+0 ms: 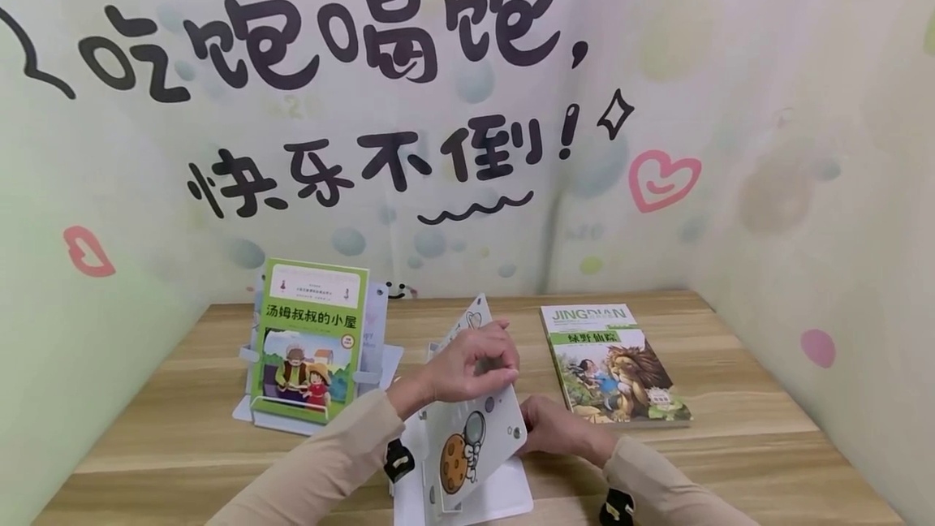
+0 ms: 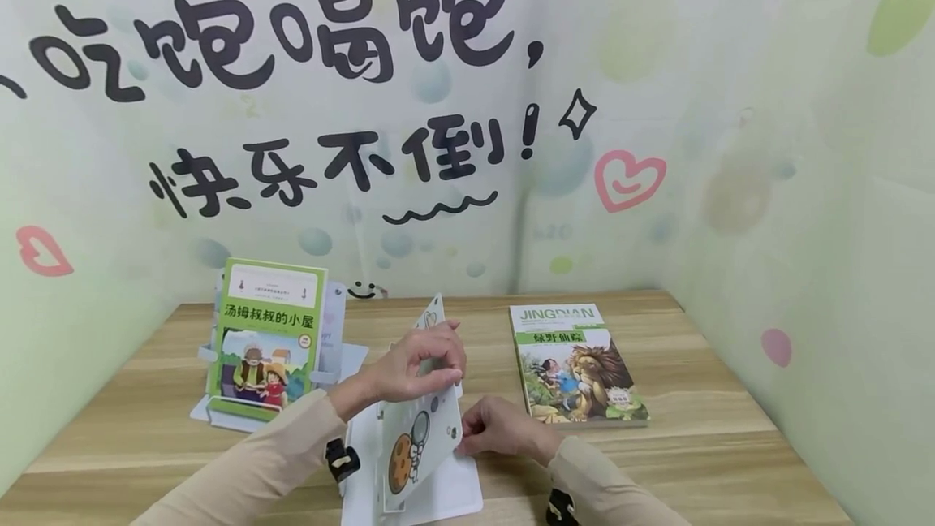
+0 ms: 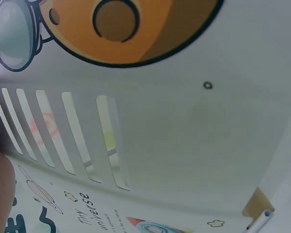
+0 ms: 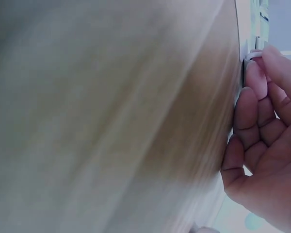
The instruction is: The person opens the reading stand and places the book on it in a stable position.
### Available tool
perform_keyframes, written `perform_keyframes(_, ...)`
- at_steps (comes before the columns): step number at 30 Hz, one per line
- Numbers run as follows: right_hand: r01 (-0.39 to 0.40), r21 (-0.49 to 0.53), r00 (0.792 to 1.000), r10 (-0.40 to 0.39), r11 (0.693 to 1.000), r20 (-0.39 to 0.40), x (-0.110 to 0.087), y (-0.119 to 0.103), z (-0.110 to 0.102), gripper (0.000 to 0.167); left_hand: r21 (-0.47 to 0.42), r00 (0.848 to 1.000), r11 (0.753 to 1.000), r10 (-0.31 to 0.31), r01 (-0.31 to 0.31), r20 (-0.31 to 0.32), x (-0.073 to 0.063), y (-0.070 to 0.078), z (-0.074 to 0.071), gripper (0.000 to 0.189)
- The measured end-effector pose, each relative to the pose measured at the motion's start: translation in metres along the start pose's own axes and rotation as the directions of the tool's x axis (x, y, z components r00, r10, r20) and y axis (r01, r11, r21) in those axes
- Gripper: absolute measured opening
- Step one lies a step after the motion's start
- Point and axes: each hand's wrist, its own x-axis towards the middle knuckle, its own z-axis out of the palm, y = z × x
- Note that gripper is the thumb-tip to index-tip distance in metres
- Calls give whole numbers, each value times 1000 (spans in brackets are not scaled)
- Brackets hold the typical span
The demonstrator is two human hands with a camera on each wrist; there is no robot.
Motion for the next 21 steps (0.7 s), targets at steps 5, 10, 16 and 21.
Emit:
perform_keyframes(5,-28,8,997,29,1000,-77,-17,-6,3,11,-14,1000,1000,-17,17,25,2,2,-5,7)
perform_keyframes(10,11,90,972,11,996,-236,-44,-21,21,11,-72,987,988,-142,138,-69,0,1,-18,14)
perform_keyframes(16,67,288,959,19,955,-284,-57,-50,55,19,-227,809,845,-531,483,-254,-15,-20,-40,31)
perform_keyframes(21,30,385,946,98,922,-309,-49,-69,75,24,-227,676,709,-706,668,-214,-31,-38,-39,38)
